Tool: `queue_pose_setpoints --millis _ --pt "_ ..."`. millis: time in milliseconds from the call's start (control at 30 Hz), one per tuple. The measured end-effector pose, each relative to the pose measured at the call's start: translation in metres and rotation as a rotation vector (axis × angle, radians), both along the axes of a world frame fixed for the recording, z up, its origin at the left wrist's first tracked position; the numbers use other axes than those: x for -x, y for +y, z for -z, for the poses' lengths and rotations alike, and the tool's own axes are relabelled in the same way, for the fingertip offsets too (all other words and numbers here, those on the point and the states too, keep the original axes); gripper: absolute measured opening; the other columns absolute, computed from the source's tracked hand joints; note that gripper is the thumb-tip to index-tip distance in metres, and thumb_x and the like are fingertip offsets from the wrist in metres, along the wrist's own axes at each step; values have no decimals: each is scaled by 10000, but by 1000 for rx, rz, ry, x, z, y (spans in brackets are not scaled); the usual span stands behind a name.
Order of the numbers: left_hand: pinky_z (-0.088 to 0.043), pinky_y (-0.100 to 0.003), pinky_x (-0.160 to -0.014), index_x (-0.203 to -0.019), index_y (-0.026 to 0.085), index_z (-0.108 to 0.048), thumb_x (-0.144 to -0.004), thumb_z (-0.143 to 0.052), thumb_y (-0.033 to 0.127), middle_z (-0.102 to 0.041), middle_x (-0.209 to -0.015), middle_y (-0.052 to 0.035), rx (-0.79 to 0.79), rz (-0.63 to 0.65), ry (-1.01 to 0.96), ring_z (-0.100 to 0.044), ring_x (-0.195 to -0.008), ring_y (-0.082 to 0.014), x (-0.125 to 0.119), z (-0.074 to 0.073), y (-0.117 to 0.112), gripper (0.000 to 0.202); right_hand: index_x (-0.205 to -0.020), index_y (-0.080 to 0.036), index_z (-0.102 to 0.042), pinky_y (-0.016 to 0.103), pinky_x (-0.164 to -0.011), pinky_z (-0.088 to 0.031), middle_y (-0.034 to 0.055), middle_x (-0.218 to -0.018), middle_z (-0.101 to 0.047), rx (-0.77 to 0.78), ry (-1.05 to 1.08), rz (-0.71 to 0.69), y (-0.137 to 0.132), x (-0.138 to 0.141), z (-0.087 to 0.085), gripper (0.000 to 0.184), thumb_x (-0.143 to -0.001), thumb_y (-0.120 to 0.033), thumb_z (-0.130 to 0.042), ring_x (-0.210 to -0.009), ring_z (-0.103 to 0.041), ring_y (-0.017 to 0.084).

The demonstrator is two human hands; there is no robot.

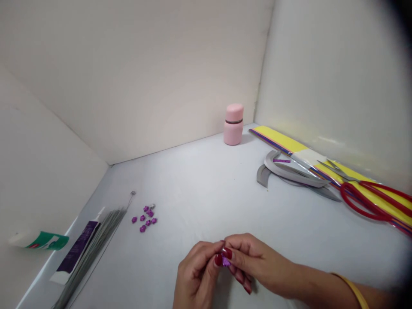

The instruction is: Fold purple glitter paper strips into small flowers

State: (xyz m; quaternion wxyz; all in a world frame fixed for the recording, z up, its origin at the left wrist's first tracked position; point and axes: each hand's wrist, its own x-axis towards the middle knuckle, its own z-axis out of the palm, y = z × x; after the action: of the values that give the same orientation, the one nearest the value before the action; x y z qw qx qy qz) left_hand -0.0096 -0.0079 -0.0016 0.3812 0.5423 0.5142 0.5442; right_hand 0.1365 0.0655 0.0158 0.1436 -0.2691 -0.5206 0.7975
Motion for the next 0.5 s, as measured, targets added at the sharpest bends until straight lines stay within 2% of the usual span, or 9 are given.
queue_pose_setpoints --millis 100,167,333,500 --pt "-477 -278 -651 -975 235 -670 -861 -483 242 -628 -819 -59 2 72 1 -617 -743 -174 2 0 1 220 -644 -152 -469 140 -370 -349 -72 -487 -442 29 11 17 0 0 0 473 -733 -611 -540 -357 -387 26" --pt "-472 -271 -640 -959 240 -674 -854 -497 235 -626 -802 -50 -1 74 15 -610 -722 -166 1 -3 1 206 -623 -155 -460 143 -364 -344 -73 -473 -436 38 -8 25 0 0 -1 482 -725 -619 -541 -350 -383 29" --pt "-465 -228 -640 -885 238 -674 -826 -554 191 -653 -754 -15 -5 -32 46 -620 -693 -137 -3 -9 0 141 -643 -154 -459 144 -369 -308 -58 -497 -468 -6 -8 53 -2 0 -2 458 -780 -590 -496 -349 -394 30" --pt "-457 -185 -586 -823 226 -671 -775 -599 143 -657 -693 6 -134 -153 183 -603 -622 -110 -5 -4 1 120 -688 -155 -450 147 -392 -288 -50 -546 -482 -45 14 46 -5 0 2 405 -838 -531 -461 -380 -406 30"
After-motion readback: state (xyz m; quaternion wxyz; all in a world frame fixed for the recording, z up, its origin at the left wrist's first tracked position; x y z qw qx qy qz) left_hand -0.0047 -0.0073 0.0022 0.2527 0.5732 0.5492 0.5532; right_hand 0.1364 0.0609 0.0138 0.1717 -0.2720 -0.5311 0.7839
